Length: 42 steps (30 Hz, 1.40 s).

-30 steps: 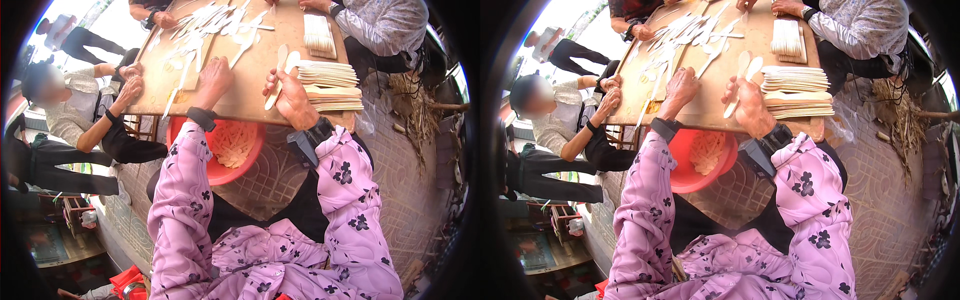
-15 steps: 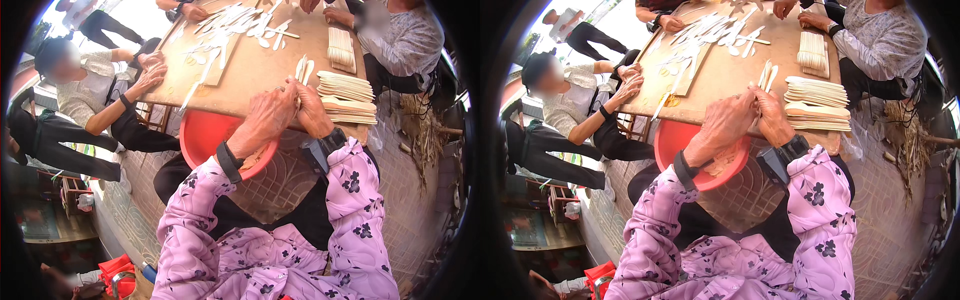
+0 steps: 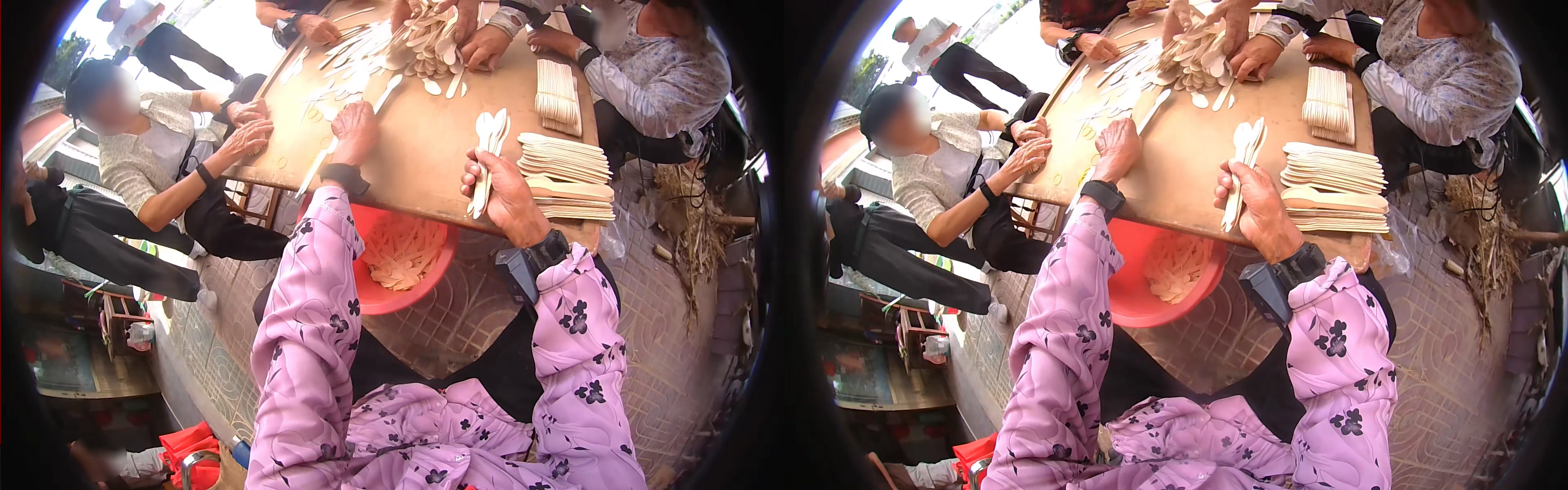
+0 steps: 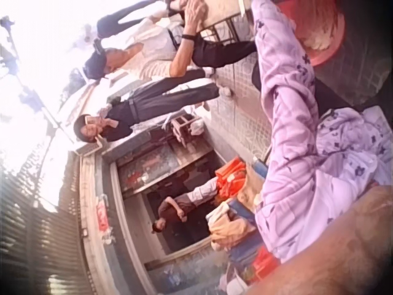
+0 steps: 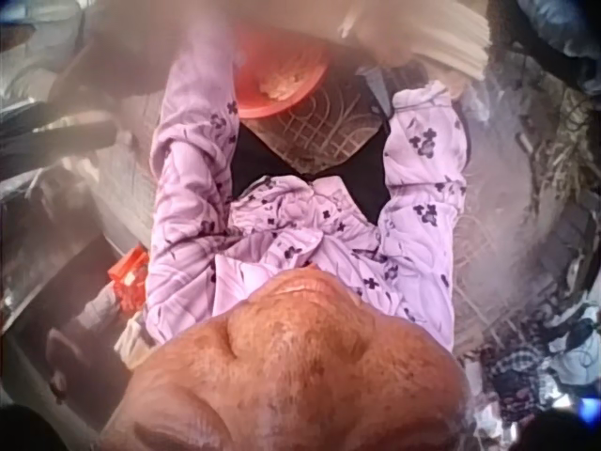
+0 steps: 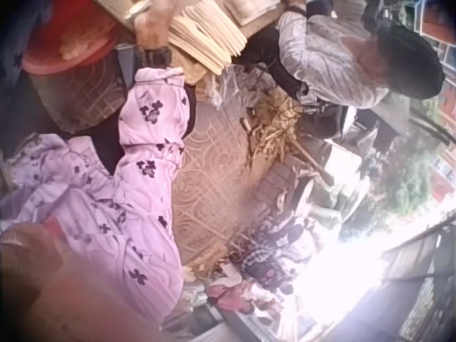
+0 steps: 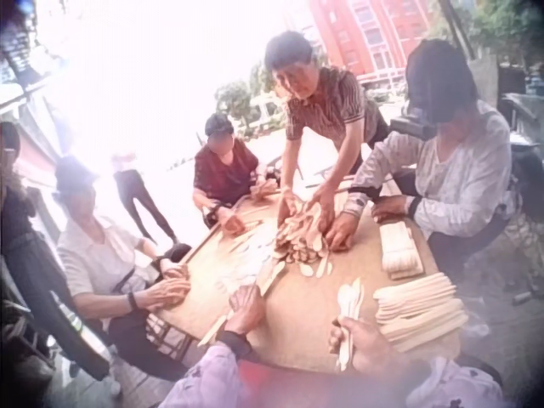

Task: Sorting, stacking, and bundling wooden spoons into groups using rubber bands at an outdoor table.

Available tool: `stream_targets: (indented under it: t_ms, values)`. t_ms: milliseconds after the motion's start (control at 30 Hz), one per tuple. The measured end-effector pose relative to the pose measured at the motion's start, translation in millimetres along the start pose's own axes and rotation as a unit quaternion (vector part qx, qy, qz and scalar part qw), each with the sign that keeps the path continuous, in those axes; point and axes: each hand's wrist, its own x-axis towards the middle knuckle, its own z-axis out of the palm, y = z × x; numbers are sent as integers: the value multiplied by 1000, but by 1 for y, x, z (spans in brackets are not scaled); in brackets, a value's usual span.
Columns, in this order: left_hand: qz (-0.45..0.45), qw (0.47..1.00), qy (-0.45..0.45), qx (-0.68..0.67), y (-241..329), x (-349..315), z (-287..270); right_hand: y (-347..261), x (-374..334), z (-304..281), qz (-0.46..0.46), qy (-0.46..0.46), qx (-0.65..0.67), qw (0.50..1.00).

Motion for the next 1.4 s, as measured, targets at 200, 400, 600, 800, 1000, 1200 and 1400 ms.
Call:
stream_targets:
  t_ms: [200,400,600,800,1000,1200,1400]
  values:
    - [81,987,59,-122,16,-35,-10,-2,-3,4,-5,72,-63,995]
    - [214,935,-11,-283,92,-124,-59,-3,7,-8,-2,-25,19,1000]
    - [195,910,-140,-337,74,-110,-82,-8,-1,5,-35,53,47,997]
    - [60,970,66,-228,9,-75,-40,-19,-6,7,-18,27,-27,999]
    - [-70,992,69,-81,-61,-13,-8,-18,-6,8,-9,8,-25,1000]
    - [-126,988,-31,-86,-59,9,0,-21,-6,9,0,9,-24,1000]
    - [-125,970,-100,-182,-62,13,-12,-21,-7,6,-3,10,-20,1000]
